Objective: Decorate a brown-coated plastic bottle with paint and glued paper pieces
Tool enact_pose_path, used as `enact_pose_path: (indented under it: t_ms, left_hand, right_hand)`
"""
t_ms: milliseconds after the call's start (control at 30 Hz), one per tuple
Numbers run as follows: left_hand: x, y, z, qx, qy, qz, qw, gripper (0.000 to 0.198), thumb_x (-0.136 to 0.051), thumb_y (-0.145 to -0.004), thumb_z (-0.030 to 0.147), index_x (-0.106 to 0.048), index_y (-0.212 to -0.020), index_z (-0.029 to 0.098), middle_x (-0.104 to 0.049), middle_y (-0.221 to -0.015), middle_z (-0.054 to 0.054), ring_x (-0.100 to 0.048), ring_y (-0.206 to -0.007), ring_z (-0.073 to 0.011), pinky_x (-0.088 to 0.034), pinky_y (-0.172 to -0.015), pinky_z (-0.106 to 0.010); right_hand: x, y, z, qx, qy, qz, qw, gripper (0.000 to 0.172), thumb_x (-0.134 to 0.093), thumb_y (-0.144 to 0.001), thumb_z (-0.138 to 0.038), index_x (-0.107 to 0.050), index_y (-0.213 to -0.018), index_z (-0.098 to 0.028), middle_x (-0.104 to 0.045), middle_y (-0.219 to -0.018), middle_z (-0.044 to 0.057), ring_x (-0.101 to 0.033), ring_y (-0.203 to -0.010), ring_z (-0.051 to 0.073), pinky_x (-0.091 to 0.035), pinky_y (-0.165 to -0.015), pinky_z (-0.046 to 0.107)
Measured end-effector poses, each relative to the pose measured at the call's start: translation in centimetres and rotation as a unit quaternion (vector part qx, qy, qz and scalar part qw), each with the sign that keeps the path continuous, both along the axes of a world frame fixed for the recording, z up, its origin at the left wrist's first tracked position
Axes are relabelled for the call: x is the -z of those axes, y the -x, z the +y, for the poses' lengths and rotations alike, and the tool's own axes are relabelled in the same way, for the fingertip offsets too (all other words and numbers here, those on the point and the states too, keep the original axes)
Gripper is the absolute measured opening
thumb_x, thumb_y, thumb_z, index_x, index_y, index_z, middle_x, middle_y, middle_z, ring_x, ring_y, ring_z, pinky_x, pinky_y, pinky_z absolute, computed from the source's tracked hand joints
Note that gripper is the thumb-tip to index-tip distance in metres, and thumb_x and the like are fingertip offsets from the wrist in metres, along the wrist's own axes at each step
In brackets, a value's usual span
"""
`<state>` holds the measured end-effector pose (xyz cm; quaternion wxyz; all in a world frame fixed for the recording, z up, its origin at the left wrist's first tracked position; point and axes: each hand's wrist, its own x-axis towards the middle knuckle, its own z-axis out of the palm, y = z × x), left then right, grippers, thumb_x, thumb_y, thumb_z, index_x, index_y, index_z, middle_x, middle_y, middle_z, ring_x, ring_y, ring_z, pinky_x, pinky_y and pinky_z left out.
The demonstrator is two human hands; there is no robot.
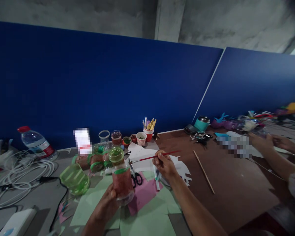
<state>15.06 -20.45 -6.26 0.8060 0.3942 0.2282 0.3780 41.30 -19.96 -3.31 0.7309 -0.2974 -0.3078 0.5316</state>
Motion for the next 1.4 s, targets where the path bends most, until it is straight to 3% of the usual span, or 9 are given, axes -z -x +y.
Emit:
enact_pose_path:
  t_ms: [200, 367, 533, 733, 967, 1067, 1200, 1400]
  left_hand:
    - [-1.0, -0.8, 0.0, -0.012, -0.018, -0.021, 1.000, 0.053, -0.074, -0.066, 0.053, -0.071, -0.108, 0.021, -0.069, -0.117, -0.012, -0.054, -0.120, -0.0349, -0.038, -0.103, -0.045]
    - [-0.7, -0.9, -0.2, -0.016, -0.012, -0.027, 0.999, 0.060, -0.075, -0.067, 0.049, -0.065, -0.120, 0.023, -0.062, -0.130, -0.011, -0.047, -0.128, -0.0363, -0.039, -0.102, -0.046]
    - [-0.2, -0.7, 0.2, -0.026, -0.004, 0.000, 1.000, 0.056, -0.074, -0.070, 0.046, -0.065, -0.119, 0.019, -0.064, -0.125, -0.014, -0.054, -0.120, -0.0378, -0.040, -0.102, -0.049]
    - [-0.3, -1.2, 0.5, -0.091, -0.006, 0.051, 0.995, 0.045, -0.073, -0.073, 0.040, -0.069, -0.113, 0.019, -0.068, -0.120, -0.013, -0.057, -0.117, -0.0345, -0.041, -0.102, -0.044]
    - [0.6, -1.5, 1.2, -0.145, -0.051, 0.118, 0.981, 0.046, -0.079, -0.066, 0.039, -0.071, -0.105, 0.016, -0.072, -0.109, -0.014, -0.062, -0.107, -0.0341, -0.043, -0.097, -0.043]
    - [0.5, -1.6, 1.2, -0.129, -0.045, 0.117, 0.984, 0.046, -0.080, -0.066, 0.037, -0.071, -0.105, 0.015, -0.072, -0.107, -0.015, -0.063, -0.106, -0.0339, -0.044, -0.096, -0.043]
    - [-0.1, -1.5, 0.9, -0.092, -0.030, 0.013, 0.995, 0.055, -0.079, -0.067, 0.039, -0.066, -0.117, 0.018, -0.066, -0.122, -0.015, -0.057, -0.116, -0.0342, -0.044, -0.098, -0.043]
    - [0.6, -0.3, 1.1, 0.013, 0.030, -0.097, 0.995, 0.031, -0.058, -0.087, 0.034, -0.069, -0.113, 0.021, -0.071, -0.116, -0.009, -0.064, -0.108, -0.0278, -0.048, -0.093, -0.040]
  right_hand:
    - [0.1, -0.1, -0.1, 0.006, -0.001, 0.001, 1.000, 0.024, -0.075, -0.072, -0.039, -0.061, -0.070, -0.020, -0.049, -0.044, -0.004, -0.039, -0.045, 0.009, -0.027, -0.045, 0.021]
    - [0.1, 0.0, -0.3, 0.005, 0.001, -0.028, 1.000, 0.024, -0.075, -0.072, -0.039, -0.061, -0.071, -0.018, -0.049, -0.046, -0.004, -0.039, -0.046, 0.008, -0.021, -0.043, 0.020]
    - [-0.1, 0.0, -0.6, 0.001, -0.002, -0.030, 1.000, 0.025, -0.074, -0.073, -0.039, -0.060, -0.070, -0.019, -0.049, -0.045, -0.003, -0.040, -0.047, 0.009, -0.022, -0.044, 0.020]
    - [-0.3, 0.0, -0.7, -0.001, -0.007, -0.034, 0.999, 0.027, -0.074, -0.072, -0.041, -0.060, -0.068, -0.019, -0.049, -0.044, -0.004, -0.037, -0.044, 0.008, -0.022, -0.045, 0.022]
    - [0.2, 0.0, -0.5, -0.014, -0.016, -0.022, 1.000, 0.024, -0.073, -0.075, -0.039, -0.061, -0.071, -0.018, -0.051, -0.045, -0.003, -0.041, -0.046, 0.009, -0.028, -0.049, 0.023]
    - [0.4, -0.2, -0.3, -0.017, -0.022, 0.001, 1.000, 0.022, -0.072, -0.076, -0.037, -0.061, -0.071, -0.019, -0.052, -0.046, -0.003, -0.042, -0.045, 0.009, -0.030, -0.049, 0.023]
    - [0.3, -0.6, -0.2, -0.015, -0.020, 0.049, 0.998, 0.019, -0.074, -0.074, -0.033, -0.061, -0.071, -0.019, -0.050, -0.044, -0.005, -0.035, -0.041, 0.007, -0.031, -0.048, 0.022]
    - [0.3, -0.5, -0.2, -0.053, -0.019, 0.071, 0.996, 0.019, -0.071, -0.076, -0.033, -0.061, -0.071, -0.018, -0.049, -0.044, -0.006, -0.028, -0.037, 0.004, -0.032, -0.047, 0.021]
